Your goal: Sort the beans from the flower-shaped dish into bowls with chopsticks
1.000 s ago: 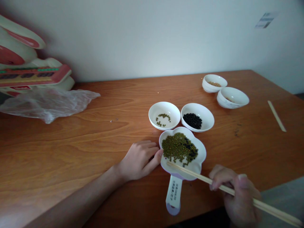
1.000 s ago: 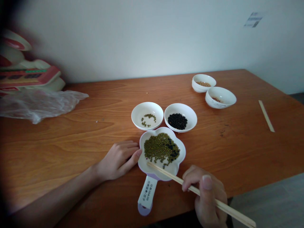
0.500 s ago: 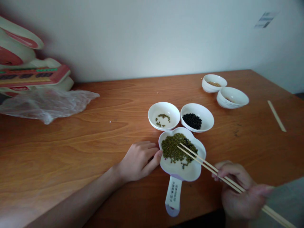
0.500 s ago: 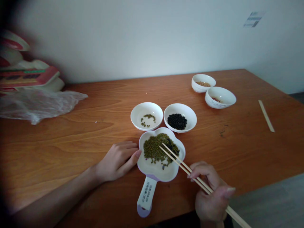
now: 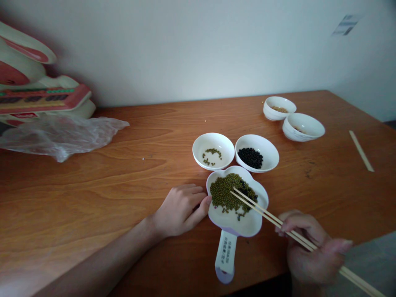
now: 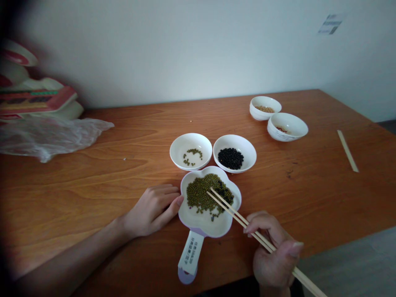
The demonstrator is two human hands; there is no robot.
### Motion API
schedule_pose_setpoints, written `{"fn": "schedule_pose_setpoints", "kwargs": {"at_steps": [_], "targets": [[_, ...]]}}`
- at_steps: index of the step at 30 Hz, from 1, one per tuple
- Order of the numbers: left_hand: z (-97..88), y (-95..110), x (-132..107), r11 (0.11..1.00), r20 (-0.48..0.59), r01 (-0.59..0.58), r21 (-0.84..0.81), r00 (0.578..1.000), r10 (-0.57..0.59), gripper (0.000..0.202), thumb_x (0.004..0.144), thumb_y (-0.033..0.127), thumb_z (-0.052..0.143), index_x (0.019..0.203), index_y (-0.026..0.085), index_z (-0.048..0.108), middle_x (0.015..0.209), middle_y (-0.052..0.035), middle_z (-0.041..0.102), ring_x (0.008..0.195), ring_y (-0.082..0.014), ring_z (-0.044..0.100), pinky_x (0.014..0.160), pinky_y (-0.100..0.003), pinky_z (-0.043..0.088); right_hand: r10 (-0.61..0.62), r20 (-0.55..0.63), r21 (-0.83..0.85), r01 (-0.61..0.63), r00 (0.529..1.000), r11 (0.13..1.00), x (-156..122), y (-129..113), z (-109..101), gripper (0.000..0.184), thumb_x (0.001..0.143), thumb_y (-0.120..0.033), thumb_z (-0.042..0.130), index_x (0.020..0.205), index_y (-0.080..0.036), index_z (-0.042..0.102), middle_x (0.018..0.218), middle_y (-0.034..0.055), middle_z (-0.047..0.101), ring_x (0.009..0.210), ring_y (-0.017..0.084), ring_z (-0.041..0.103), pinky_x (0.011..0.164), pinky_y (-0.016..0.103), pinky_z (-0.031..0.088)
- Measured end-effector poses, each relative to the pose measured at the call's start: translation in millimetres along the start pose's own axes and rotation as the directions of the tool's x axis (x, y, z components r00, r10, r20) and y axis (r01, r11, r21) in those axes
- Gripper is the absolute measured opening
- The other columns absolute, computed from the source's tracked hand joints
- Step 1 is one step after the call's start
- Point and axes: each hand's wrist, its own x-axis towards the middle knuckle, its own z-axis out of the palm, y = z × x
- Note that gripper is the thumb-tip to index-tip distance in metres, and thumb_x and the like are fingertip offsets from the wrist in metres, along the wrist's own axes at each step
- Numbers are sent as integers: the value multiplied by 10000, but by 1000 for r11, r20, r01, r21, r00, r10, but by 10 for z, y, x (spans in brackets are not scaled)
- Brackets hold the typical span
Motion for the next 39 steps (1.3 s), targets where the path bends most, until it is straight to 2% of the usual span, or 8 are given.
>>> {"fn": "schedule_pose_setpoints", "kwargs": {"at_steps": [4,8,23,32,39], "targets": [[1,-3,5,1000,-11,-3,1,1000,3,456,1108,321,309,754,175,558,762,-28,607,693,-147,519,679,-298,391,22,13,11,-22,1000,1000,-12,-11,29,780,1017,-705,233,668,-194,709,603,57,624,620,205,590,592,349,448],[2,-6,-2,1000,3,4,-3,1000,-4,451,1110,325,304,764,176,551,771,-27,605,699,-149,515,689,-299,389,26,-29,18,-26,999,1000,-38,-1,38,740,1043,-643,264,664,-191,712,600,58,635,623,204,597,581,344,444],[-1,-2,14,1000,-13,-13,-17,1000,13,453,1107,315,310,748,171,546,769,-31,605,703,-144,516,678,-288,387,-1,-111,27,4,994,1000,-59,-39,60,709,1040,-607,335,616,-190,722,552,57,642,579,201,602,557,346,439],[4,-7,10,1000,-16,-8,-7,1000,8,440,1107,315,314,767,174,555,777,-31,620,711,-148,527,692,-292,398,-42,-125,43,48,991,998,-32,-6,3,736,1002,-669,343,583,-196,720,503,59,615,527,216,599,543,364,434],[9,-6,8,1000,-9,-7,7,1000,7,449,1111,323,304,766,177,551,775,-29,623,713,-150,535,698,-299,403,14,-57,6,-13,998,1000,42,-25,-77,798,989,-742,242,634,-194,701,552,59,612,558,215,593,558,360,436]]}}
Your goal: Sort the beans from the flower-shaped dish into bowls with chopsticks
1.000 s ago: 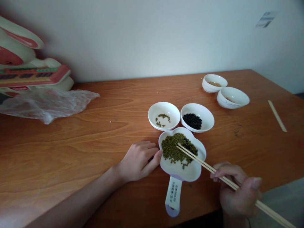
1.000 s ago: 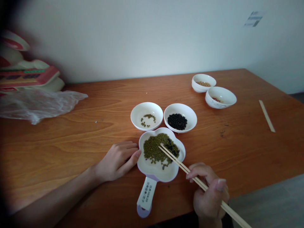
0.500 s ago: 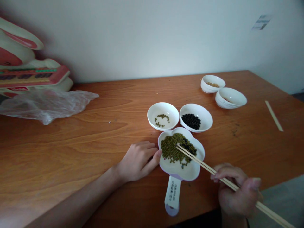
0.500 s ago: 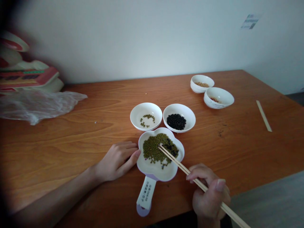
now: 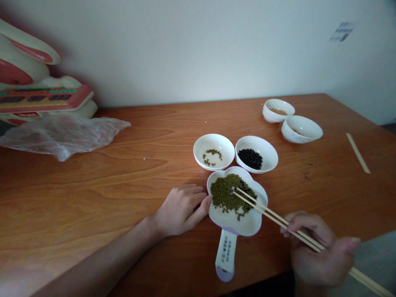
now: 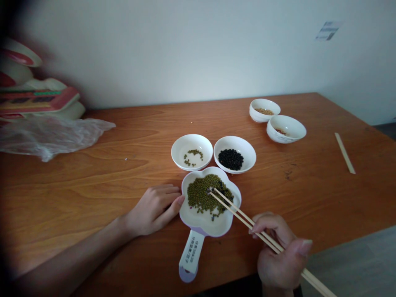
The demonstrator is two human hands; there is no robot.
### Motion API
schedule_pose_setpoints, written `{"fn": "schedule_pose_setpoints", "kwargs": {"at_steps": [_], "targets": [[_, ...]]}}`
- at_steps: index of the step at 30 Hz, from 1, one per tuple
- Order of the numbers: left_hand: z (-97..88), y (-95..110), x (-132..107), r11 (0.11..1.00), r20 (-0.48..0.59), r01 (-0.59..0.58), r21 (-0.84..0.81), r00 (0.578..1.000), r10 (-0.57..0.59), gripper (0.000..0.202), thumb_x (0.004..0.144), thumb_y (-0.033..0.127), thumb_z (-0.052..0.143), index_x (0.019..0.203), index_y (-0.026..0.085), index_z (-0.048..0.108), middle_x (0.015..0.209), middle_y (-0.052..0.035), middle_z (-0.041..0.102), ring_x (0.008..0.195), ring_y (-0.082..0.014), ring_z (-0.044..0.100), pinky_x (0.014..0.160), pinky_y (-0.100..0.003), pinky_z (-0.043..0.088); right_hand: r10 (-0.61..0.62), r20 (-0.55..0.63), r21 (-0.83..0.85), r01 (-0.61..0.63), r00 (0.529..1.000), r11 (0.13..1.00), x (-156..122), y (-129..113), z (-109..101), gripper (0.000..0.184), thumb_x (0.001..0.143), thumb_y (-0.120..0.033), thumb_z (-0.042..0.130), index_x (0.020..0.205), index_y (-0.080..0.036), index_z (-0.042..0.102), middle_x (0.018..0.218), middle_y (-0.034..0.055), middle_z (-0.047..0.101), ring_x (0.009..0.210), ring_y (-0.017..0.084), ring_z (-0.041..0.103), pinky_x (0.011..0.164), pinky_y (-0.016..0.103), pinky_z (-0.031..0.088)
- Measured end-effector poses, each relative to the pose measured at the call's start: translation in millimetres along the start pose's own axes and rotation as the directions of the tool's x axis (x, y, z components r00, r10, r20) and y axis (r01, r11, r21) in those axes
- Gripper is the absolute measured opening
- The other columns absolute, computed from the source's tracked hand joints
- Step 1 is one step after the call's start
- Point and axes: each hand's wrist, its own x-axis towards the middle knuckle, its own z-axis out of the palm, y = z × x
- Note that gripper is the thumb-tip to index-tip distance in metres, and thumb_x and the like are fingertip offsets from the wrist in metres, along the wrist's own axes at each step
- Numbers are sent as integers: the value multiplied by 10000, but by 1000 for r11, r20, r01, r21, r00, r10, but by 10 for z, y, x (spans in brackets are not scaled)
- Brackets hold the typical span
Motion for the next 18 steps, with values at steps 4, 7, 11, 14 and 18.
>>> {"fn": "schedule_pose_setpoints", "kwargs": {"at_steps": [4,7,11,14,18], "targets": [[-4,-1,10,1000,-6,-12,4,1000,12,452,1109,320,305,759,177,551,764,-29,622,702,-148,536,684,-296,401,34,-11,-31,-34,999,999,-13,-7,59,789,1000,-724,244,633,-186,688,570,65,614,563,204,579,538,345,426],[-4,-9,12,1000,-4,-7,4,1000,7,456,1110,325,299,759,177,549,761,-30,618,700,-149,529,685,-296,392,53,-51,-15,-54,997,998,-53,-12,114,711,1024,-645,314,626,-187,684,564,55,604,569,197,575,525,333,416],[2,-14,7,1000,7,-2,-1,1000,2,457,1113,338,292,759,179,533,772,-30,620,709,-152,524,696,-301,384,28,-82,-35,-31,996,999,-87,-19,117,671,1036,-590,338,621,-191,681,578,55,607,609,207,592,560,346,428],[-1,-6,2,1000,14,5,-8,1000,-5,461,1114,341,284,758,179,528,769,-28,616,707,-153,521,695,-300,382,-3,-34,-77,0,999,997,-87,-24,74,731,1037,-630,264,640,-189,690,603,66,626,634,217,605,584,358,443],[-9,1,0,1000,15,13,-12,1000,-13,459,1114,343,287,765,178,536,775,-30,615,705,-152,522,694,-296,385,-36,4,-83,36,999,996,-93,-52,49,724,1029,-651,256,672,-196,692,620,57,627,651,213,599,602,358,444]]}}
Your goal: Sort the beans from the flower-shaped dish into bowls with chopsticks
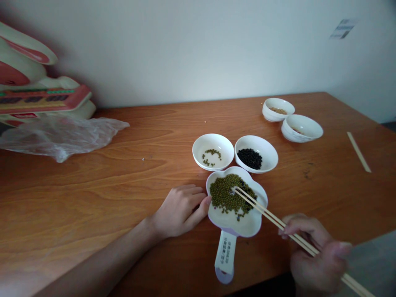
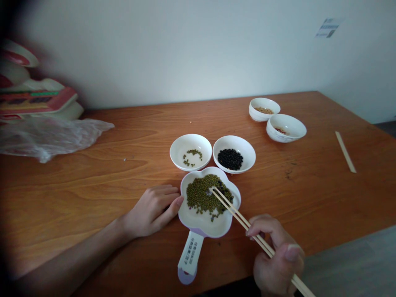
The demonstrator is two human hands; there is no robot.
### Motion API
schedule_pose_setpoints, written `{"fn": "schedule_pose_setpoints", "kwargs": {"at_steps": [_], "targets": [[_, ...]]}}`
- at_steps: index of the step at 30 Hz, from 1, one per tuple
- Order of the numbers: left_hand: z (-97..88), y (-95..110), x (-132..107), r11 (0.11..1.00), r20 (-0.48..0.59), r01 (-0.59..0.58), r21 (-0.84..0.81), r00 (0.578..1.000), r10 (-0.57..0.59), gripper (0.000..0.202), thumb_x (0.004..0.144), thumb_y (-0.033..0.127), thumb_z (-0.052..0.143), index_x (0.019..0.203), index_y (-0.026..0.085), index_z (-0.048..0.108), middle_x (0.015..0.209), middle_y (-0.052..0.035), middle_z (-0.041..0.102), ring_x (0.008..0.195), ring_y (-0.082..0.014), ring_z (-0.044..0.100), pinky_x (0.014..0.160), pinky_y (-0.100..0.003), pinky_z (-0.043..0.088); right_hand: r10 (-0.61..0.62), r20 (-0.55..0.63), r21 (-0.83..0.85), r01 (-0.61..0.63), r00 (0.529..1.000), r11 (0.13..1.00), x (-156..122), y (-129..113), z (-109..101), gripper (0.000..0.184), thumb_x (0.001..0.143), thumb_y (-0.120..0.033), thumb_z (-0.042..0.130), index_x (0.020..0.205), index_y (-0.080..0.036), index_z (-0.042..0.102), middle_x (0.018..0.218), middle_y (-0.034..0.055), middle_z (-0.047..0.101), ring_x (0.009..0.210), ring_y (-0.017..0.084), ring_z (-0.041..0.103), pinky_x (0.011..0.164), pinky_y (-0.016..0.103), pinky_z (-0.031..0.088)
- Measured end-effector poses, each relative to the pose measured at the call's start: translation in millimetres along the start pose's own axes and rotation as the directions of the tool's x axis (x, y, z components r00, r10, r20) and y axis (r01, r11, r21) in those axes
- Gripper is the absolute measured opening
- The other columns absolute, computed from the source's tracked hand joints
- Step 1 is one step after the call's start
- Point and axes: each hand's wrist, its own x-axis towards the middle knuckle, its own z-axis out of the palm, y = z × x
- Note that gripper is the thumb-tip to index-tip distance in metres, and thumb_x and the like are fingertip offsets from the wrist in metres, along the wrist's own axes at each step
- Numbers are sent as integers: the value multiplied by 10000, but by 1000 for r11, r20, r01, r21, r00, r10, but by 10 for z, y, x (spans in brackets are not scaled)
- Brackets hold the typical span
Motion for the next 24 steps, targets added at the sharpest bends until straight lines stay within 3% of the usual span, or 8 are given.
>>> {"fn": "schedule_pose_setpoints", "kwargs": {"at_steps": [5,18,21,24], "targets": [[0,0,-8,1000,10,0,-6,1000,0,451,1112,341,291,766,181,532,777,-27,611,710,-156,522,703,-300,391,11,-66,-5,-11,998,1000,-29,-35,40,583,1050,-513,375,669,-191,676,632,44,618,688,203,609,631,358,443],[5,-2,10,1000,-4,-11,-2,1000,11,455,1112,334,289,761,176,532,775,-24,606,709,-153,519,696,-297,376,-24,-190,35,31,981,999,-38,-44,111,576,1065,-446,405,629,-178,670,564,31,617,562,166,610,480,307,436],[5,-3,5,1000,-7,-11,-4,1000,11,451,1110,328,295,759,175,531,775,-26,610,708,-152,519,691,-294,374,17,-157,69,-6,987,998,-40,-61,71,618,1058,-517,375,633,-189,680,551,36,611,586,177,604,510,313,449],[10,-7,-4,1000,1,-9,-11,1000,9,441,1109,324,301,764,175,530,777,-27,615,710,-152,520,701,-294,377,28,-38,101,-24,999,995,-15,-109,30,691,1038,-629,308,663,-201,701,562,45,616,602,187,591,518,311,439]]}}
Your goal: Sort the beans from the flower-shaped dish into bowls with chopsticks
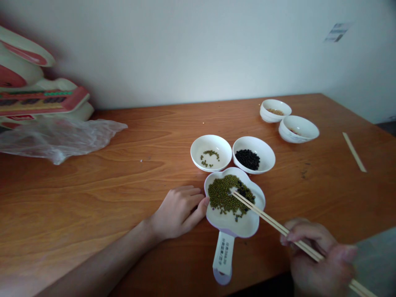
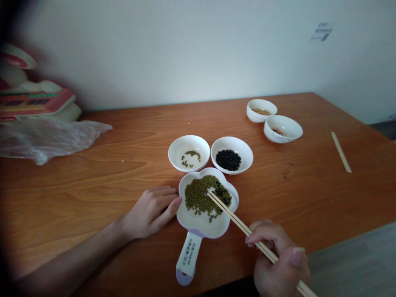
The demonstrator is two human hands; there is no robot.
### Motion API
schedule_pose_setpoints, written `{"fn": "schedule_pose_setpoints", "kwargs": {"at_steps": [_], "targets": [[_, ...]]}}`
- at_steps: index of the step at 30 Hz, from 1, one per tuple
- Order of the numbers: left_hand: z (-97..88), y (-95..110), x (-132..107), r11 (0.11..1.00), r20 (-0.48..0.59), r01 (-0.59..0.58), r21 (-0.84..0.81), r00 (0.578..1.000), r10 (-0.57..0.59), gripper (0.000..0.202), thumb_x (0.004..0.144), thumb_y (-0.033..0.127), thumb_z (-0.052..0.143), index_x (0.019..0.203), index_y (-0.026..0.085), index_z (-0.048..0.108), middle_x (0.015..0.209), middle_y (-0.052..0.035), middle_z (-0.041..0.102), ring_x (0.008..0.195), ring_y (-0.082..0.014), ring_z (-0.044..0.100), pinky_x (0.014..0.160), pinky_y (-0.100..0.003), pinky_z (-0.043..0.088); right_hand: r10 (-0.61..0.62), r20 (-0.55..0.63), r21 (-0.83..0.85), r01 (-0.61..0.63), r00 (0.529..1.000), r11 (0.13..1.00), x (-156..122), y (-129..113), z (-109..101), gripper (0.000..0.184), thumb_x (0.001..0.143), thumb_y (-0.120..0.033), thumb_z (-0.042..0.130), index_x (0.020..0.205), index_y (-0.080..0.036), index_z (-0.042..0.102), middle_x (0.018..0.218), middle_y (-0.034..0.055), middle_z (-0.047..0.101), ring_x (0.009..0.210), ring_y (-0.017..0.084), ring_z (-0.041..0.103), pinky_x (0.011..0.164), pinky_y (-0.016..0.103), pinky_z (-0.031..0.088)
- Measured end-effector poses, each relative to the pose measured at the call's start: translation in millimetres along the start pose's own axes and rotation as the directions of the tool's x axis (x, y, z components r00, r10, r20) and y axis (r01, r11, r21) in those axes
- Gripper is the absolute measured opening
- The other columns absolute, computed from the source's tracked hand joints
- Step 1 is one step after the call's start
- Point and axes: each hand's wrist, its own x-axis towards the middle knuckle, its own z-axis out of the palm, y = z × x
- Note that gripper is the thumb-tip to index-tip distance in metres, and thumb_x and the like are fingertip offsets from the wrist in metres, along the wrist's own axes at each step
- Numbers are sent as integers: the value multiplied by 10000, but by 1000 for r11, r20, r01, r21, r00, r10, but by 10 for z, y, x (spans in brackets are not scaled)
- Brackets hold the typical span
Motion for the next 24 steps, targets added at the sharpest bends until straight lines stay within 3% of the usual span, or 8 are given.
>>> {"fn": "schedule_pose_setpoints", "kwargs": {"at_steps": [6,8,13,19,24], "targets": [[4,-4,6,1000,-7,5,-7,1000,-5,449,1113,330,294,763,175,530,778,-28,611,712,-153,520,704,-292,374,52,158,-27,-48,986,998,27,-19,52,806,971,-785,202,716,-209,705,657,56,628,646,202,598,579,331,462],[1,-3,9,1000,-13,-1,-4,1000,1,456,1113,332,291,758,175,530,771,-28,605,703,-151,516,697,-293,372,56,182,-45,-49,982,998,19,39,92,750,1010,-722,231,724,-206,694,687,60,639,674,202,614,586,326,465],[-6,3,16,1000,-9,-4,1,1000,4,450,1113,329,293,764,177,532,773,-24,603,702,-150,518,695,-295,376,-58,113,20,56,992,998,-6,131,195,476,1085,-334,392,725,-198,671,612,27,598,625,161,595,542,289,417],[5,0,7,1000,-3,0,9,1000,0,450,1115,341,285,771,182,529,784,-24,610,715,-155,522,703,-302,376,113,45,-39,-111,993,993,-40,19,258,496,1093,-371,394,719,-189,665,601,21,586,604,142,560,537,288,376],[12,-5,-5,1000,0,4,5,1000,-4,449,1115,334,282,777,182,536,786,-28,618,718,-156,527,709,-305,381,95,139,-50,-89,986,995,-24,-30,203,425,1048,-331,511,670,-187,643,619,19,575,606,139,551,571,298,389]]}}
